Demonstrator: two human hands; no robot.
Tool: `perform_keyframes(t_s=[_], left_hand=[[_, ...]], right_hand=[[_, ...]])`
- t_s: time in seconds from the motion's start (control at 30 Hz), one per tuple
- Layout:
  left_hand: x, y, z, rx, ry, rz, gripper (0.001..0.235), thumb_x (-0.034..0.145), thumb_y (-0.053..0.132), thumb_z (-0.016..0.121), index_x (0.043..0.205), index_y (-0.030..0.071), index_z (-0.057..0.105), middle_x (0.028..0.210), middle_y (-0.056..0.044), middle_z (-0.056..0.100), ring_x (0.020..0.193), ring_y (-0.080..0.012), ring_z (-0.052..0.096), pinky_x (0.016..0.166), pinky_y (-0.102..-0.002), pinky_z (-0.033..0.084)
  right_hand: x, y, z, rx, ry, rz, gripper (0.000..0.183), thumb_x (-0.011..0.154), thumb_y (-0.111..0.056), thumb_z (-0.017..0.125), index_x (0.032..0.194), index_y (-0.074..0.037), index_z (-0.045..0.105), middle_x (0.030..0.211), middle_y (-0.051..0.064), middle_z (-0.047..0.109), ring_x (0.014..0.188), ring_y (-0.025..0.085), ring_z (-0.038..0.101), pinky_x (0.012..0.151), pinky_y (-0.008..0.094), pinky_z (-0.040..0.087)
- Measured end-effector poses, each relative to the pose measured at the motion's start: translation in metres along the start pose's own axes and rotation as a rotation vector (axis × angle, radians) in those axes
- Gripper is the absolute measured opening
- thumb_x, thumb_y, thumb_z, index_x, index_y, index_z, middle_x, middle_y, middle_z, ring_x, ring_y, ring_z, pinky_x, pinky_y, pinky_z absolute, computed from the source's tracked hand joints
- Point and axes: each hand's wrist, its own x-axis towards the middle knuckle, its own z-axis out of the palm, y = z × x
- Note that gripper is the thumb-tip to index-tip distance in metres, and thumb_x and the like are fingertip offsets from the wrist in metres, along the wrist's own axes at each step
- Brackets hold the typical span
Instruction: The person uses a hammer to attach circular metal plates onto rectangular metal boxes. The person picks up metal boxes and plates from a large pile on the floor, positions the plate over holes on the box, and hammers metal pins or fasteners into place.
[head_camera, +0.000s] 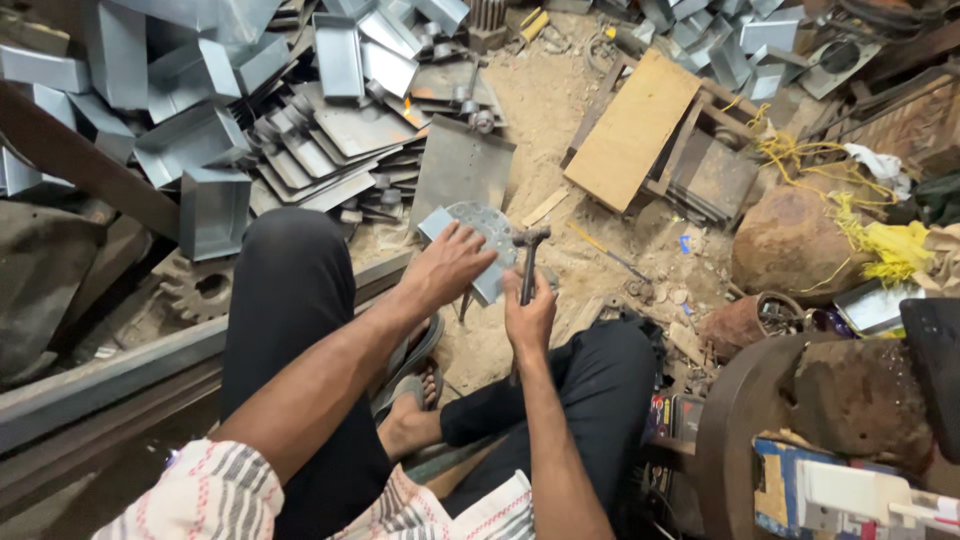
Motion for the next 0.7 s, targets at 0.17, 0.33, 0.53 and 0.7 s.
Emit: perform_keyframes(t_s=[0.17,0.33,0.53,0.7], left_hand=[[0.006,-0.009,0.004,-0.209,-0.136,-0.245,0.077,0.072,0.044,0.089,0.132,0.013,0.052,0.128,-0.012,0.062,0.127,-0.0320,0.054,0.104,-0.052,0.045],[-0.004,-0.004,0.010,-0.515,0.075,-0.424,0.078,0.073,0.051,0.085,0.127,0.009,0.050,0.118,-0.020,0.065,0.109,-0.0393,0.066,0.087,-0.051,0.055],[0.000,-0.008,0.014,-0.481,-0.013,-0.444,0.070,0.075,0.047,0.082,0.121,0.007,0.047,0.103,-0.022,0.072,0.094,-0.0436,0.069,0.079,-0.053,0.057],[-0.002,-0.006,0.006,-0.508,0.002,-0.440,0.068,0.073,0.048,0.083,0.115,0.007,0.048,0.100,-0.022,0.072,0.093,-0.0441,0.069,0.078,-0.054,0.056]], right_hand=[[-0.008,-0.019,-0.016,-0.096,0.246,-0.376,0.031,0.103,-0.014,0.060,0.128,0.003,0.063,0.109,0.022,0.072,0.098,0.036,0.071,0.084,0.044,0.054],[-0.035,-0.066,-0.041,-0.060,0.206,-0.394,0.045,0.104,-0.008,0.051,0.148,-0.001,0.051,0.110,0.022,0.071,0.090,0.032,0.073,0.080,0.042,0.055],[-0.053,-0.086,-0.049,-0.090,0.235,-0.522,0.052,0.108,-0.009,0.051,0.158,-0.012,0.041,0.111,0.023,0.072,0.089,0.032,0.075,0.072,0.041,0.057],[-0.046,-0.074,-0.035,-0.422,-0.024,-0.353,0.054,0.106,-0.009,0.054,0.159,-0.015,0.043,0.101,0.029,0.071,0.083,0.041,0.071,0.067,0.049,0.053]])
